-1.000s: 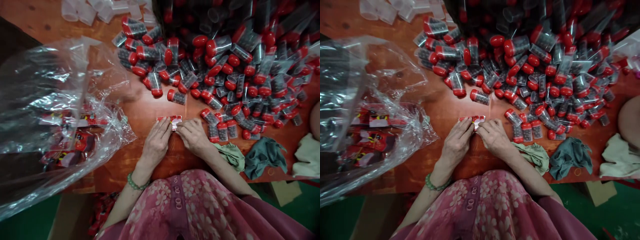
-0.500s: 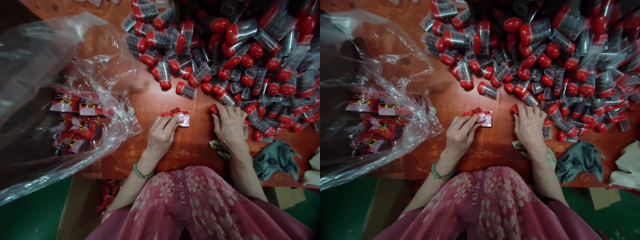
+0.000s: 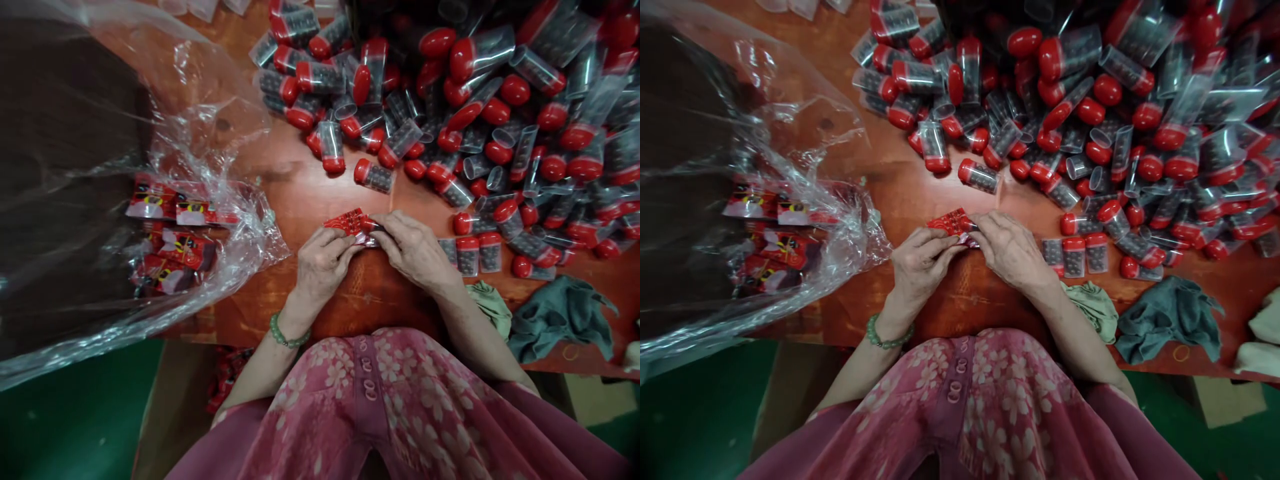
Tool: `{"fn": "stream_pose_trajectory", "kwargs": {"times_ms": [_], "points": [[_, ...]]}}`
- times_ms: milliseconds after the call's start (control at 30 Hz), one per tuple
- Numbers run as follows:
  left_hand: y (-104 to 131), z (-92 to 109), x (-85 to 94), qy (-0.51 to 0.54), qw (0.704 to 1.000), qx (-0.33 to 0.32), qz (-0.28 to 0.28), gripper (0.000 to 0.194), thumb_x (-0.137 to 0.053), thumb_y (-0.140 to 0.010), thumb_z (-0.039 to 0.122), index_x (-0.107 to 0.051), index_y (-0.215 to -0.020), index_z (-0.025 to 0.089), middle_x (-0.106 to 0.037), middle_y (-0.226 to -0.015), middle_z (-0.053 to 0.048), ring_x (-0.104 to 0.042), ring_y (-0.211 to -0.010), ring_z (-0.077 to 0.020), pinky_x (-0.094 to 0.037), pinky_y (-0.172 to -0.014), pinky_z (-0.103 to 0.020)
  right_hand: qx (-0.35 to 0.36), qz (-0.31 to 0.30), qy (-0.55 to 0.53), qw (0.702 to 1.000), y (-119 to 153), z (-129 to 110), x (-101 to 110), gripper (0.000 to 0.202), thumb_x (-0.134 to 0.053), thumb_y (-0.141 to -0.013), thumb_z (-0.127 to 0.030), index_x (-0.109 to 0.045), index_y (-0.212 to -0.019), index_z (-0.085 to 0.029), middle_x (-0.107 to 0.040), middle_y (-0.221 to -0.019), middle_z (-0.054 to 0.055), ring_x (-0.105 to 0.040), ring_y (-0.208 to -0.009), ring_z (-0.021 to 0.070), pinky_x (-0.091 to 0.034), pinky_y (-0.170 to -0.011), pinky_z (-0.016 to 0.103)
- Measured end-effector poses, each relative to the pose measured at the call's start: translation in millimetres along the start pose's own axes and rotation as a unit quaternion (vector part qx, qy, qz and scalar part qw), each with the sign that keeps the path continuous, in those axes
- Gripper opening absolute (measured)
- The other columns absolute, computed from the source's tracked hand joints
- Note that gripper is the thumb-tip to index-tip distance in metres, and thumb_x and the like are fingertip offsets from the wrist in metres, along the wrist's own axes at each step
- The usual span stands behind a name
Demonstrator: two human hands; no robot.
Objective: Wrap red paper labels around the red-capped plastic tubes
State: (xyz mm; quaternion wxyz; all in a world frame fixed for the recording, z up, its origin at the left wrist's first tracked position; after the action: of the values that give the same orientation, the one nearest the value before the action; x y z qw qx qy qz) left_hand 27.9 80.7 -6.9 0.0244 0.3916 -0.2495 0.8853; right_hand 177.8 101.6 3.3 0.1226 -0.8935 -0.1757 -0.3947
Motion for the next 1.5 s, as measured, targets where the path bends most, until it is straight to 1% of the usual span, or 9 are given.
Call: {"fn": "stream_pose_trajectory", "kwargs": {"times_ms": [167,233,433,567,733,900,1100,1267,1500], "points": [[-6,-6,4.1,0.075,0.992,0.056,-0.084,0.023,-0.061,-0.095,0.031,-0.079,-0.098,0.019,-0.075,-0.088,-0.005,-0.068,-0.078,-0.0133,-0.054,-0.073,-0.025,-0.018,-0.018,0.058,0.998,3,5,-4,0.030,-0.046,-0.102,-0.028,-0.065,-0.121,-0.016,-0.071,-0.102,0.013,-0.067,-0.094,0.0266,-0.054,-0.089,0.040],[-6,-10,4.6,0.111,0.986,0.084,-0.097,0.020,-0.062,-0.094,0.027,-0.079,-0.097,0.018,-0.075,-0.088,-0.005,-0.068,-0.077,-0.0135,-0.055,-0.073,-0.025,-0.020,-0.016,0.056,0.998,4,6,-3,0.029,-0.046,-0.102,-0.028,-0.065,-0.120,-0.016,-0.071,-0.101,0.013,-0.066,-0.093,0.0266,-0.054,-0.088,0.041],[0,-25,13.7,0.169,0.971,0.167,-0.010,0.006,-0.075,-0.082,0.023,-0.077,-0.078,0.019,-0.075,-0.076,-0.002,-0.067,-0.069,-0.0125,-0.053,-0.069,-0.025,-0.026,0.026,-0.050,0.998,9,10,7,0.025,-0.054,-0.099,-0.029,-0.069,-0.116,-0.018,-0.074,-0.100,0.009,-0.069,-0.091,0.0221,-0.055,-0.087,0.037],[2,-19,26.3,0.152,0.978,0.134,0.056,0.017,-0.085,-0.074,0.026,-0.072,-0.067,0.017,-0.071,-0.066,0.001,-0.062,-0.060,-0.0096,-0.049,-0.060,-0.022,-0.070,0.062,-0.150,0.984,18,18,20,0.025,-0.059,-0.096,-0.035,-0.072,-0.114,-0.023,-0.076,-0.103,0.005,-0.071,-0.092,0.0209,-0.057,-0.088,0.037],[3,4,41.7,0.070,0.994,0.028,0.084,0.009,-0.081,-0.079,0.022,-0.073,-0.079,0.017,-0.072,-0.075,0.000,-0.064,-0.067,-0.0094,-0.050,-0.063,-0.022,-0.078,0.087,-0.210,0.971,24,9,33,0.023,-0.066,-0.093,-0.033,-0.074,-0.114,-0.027,-0.077,-0.102,0.002,-0.072,-0.091,0.0201,-0.058,-0.086,0.036],[4,17,51.1,0.070,0.995,-0.001,0.076,0.007,-0.076,-0.084,0.020,-0.070,-0.083,0.017,-0.070,-0.076,0.001,-0.063,-0.067,-0.0087,-0.052,-0.066,-0.022,-0.029,0.048,-0.241,0.969,17,-16,35,0.025,-0.066,-0.093,-0.027,-0.074,-0.117,-0.031,-0.077,-0.107,0.002,-0.073,-0.094,0.0198,-0.059,-0.087,0.036],[5,17,52.8,0.120,0.991,0.000,0.066,0.009,-0.078,-0.081,0.019,-0.071,-0.084,0.016,-0.072,-0.078,-0.002,-0.062,-0.068,-0.0092,-0.053,-0.066,-0.022,0.098,0.019,-0.251,0.963,12,-34,30,0.031,-0.068,-0.092,-0.020,-0.072,-0.122,-0.026,-0.077,-0.107,0.005,-0.072,-0.099,0.0195,-0.058,-0.087,0.033],[6,9,51.1,0.156,0.985,0.047,0.055,0.009,-0.081,-0.079,0.022,-0.073,-0.080,0.018,-0.072,-0.075,-0.001,-0.065,-0.067,-0.0092,-0.053,-0.063,-0.020,0.093,-0.033,-0.181,0.979,16,-30,25,0.029,-0.064,-0.094,-0.019,-0.070,-0.122,-0.024,-0.076,-0.105,0.006,-0.070,-0.097,0.0190,-0.056,-0.086,0.033],[10,6,43.7,0.173,0.983,0.056,0.001,0.009,-0.081,-0.080,0.024,-0.073,-0.078,0.018,-0.072,-0.074,0.000,-0.065,-0.067,-0.0096,-0.052,-0.064,-0.020,0.072,-0.139,-0.055,0.986,19,-32,19,0.027,-0.059,-0.097,-0.024,-0.069,-0.123,-0.023,-0.074,-0.104,0.008,-0.069,-0.095,0.0212,-0.055,-0.086,0.036]]}}
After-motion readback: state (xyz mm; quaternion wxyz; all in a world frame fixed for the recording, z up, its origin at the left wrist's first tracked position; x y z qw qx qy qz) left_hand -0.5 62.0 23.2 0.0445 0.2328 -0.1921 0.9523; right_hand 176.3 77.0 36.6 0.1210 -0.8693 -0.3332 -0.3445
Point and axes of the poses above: each hand's wrist, its own y-axis away from the middle knuckle, its own x-axis out of the back of the hand, z = x × y, the point moved 7 cm from there along -y, towards the middle knuckle
